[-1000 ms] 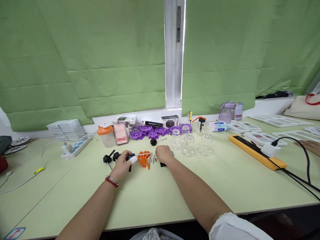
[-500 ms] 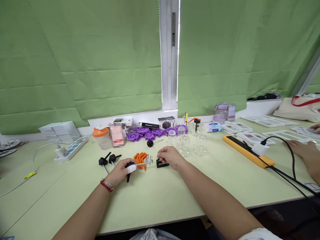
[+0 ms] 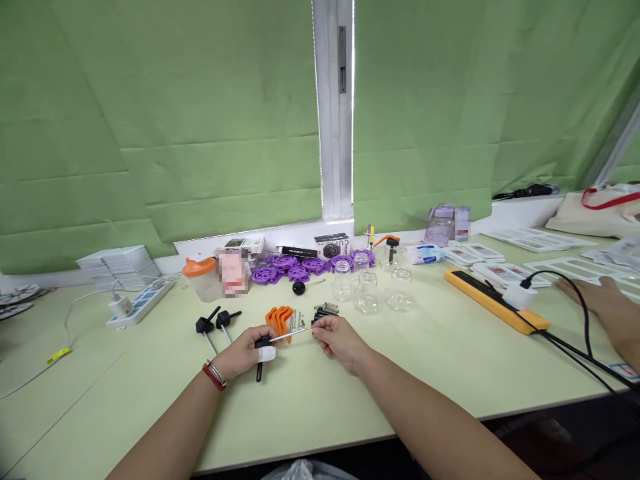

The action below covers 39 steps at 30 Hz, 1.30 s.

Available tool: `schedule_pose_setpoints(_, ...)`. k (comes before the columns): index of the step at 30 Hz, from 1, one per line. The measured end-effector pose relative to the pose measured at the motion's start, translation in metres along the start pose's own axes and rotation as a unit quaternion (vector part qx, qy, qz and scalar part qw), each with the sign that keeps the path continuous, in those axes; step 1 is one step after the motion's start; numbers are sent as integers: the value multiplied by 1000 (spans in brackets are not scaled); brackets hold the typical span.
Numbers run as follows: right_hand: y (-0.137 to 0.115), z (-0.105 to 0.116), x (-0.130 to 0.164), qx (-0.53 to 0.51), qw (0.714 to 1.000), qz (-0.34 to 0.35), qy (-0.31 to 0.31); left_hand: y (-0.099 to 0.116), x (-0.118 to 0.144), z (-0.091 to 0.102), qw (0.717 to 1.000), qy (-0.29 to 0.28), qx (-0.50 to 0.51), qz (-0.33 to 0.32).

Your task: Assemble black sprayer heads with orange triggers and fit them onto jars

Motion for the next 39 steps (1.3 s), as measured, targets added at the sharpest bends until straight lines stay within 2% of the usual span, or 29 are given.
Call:
schedule_pose_setpoints(11,0,-2,0,1,1000,18,-12,-9,-4,0,1000,-19,-5,18)
schedule_pose_setpoints(20,-2,-2,1,-6,1000,11,-4,-1,-5,-3,1000,-18,-14,17)
schedule_pose_setpoints(39,-1,-1,1,12,1000,1,-2,-4,-9,-5,999,-23,-18,14)
Point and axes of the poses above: each hand's wrist, its own x-axis away from the middle knuckle, its own z-axis out of the back of the hand, y = z × x, the point moved 4 cm from there along -x, towards the middle knuckle, and after that the axes turned 12 degrees about z, right-handed, at the moved point
